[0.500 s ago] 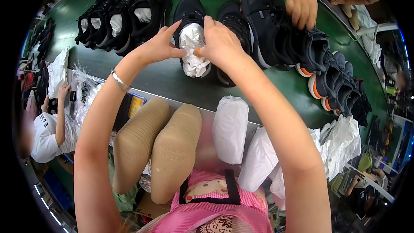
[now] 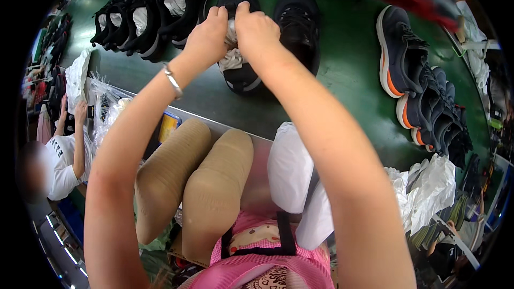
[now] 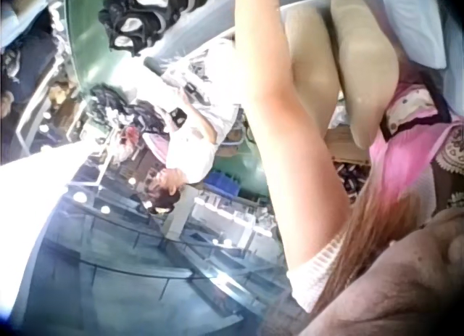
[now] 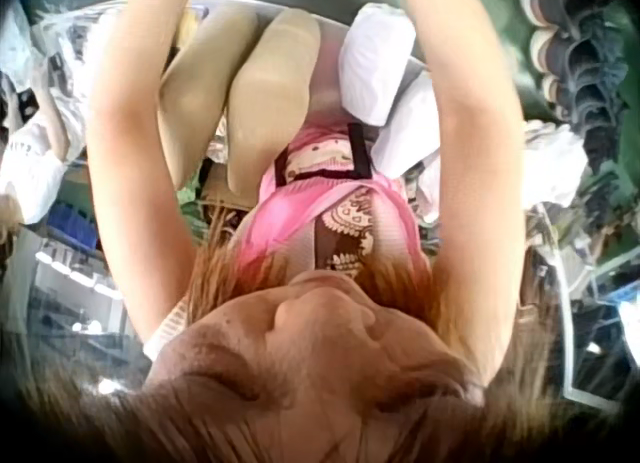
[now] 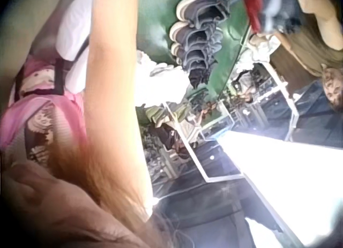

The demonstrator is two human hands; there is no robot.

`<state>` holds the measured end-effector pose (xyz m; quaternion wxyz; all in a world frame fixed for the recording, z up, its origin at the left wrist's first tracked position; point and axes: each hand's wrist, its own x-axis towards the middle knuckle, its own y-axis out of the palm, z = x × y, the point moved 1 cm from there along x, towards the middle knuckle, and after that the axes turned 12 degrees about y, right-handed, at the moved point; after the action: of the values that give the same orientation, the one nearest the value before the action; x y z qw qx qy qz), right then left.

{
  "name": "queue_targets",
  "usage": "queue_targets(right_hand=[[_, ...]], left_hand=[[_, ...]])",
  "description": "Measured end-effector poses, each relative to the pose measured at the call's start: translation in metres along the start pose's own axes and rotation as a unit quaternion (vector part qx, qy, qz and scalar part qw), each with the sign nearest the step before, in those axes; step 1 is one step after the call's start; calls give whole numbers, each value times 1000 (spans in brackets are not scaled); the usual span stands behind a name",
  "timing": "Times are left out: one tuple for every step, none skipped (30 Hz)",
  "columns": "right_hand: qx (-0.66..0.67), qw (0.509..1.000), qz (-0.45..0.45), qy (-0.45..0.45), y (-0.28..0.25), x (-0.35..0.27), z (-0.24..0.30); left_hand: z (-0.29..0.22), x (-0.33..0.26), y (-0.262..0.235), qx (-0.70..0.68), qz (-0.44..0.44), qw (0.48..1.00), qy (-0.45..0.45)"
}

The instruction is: The person repeatedly stuffs white tissue paper into the openings of several sneakers on a green workbench, then places the filled shoes into a cardboard box. The process is repeated for multiple pairs of shoes.

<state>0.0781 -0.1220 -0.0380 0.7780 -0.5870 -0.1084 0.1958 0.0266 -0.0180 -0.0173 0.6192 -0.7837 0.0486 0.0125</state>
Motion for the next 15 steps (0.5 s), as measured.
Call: queue_targets(right_hand=[[1, 1000, -26, 16, 8, -7, 1], [13, 1000, -16, 15, 11, -7, -2], [26, 1000, -8, 13, 3, -7, -2], [39, 999, -1, 12, -2, -8, -2], [37, 998, 36, 30, -3, -5, 1], [38, 998, 53, 21, -8, -1, 0], [42, 996, 74, 17, -8, 3, -3], [46, 994, 95, 12, -8, 6, -6], [69, 992, 108, 2, -10, 9, -16], [92, 989, 118, -17, -18, 10, -21], [82, 988, 128, -4, -22, 7, -21], [74, 988, 138, 10, -25, 3, -20], [73, 987, 141, 23, -22, 4, -17], [66, 986, 146, 35, -22, 5, -15], [70, 985, 153, 41, -23, 5, -14]], left_hand=[[-2, -1, 4, 4, -19, 1000, -12], [-1, -2, 8, 9, -38, 999, -24], [1, -1, 7, 39, -75, 996, 8], [6, -3, 3, 79, -98, 991, 34], [11, -6, -2, 119, -121, 984, 59], [10, -5, -9, 159, -147, 972, 88], [0, -12, -21, 157, -183, 964, 110], [-10, -22, -25, 116, -151, 973, 126], [-20, -34, -26, 73, -117, 980, 141], [-26, -43, -32, 35, -86, 984, 150], [-21, -50, -17, 56, -70, 982, 167], [-25, -56, -17, 78, -51, 978, 186], [-27, -53, -16, 81, 8, 986, 146], [-31, -45, -17, 70, 91, 986, 119], [-41, -37, -25, 58, 175, 979, 89]])
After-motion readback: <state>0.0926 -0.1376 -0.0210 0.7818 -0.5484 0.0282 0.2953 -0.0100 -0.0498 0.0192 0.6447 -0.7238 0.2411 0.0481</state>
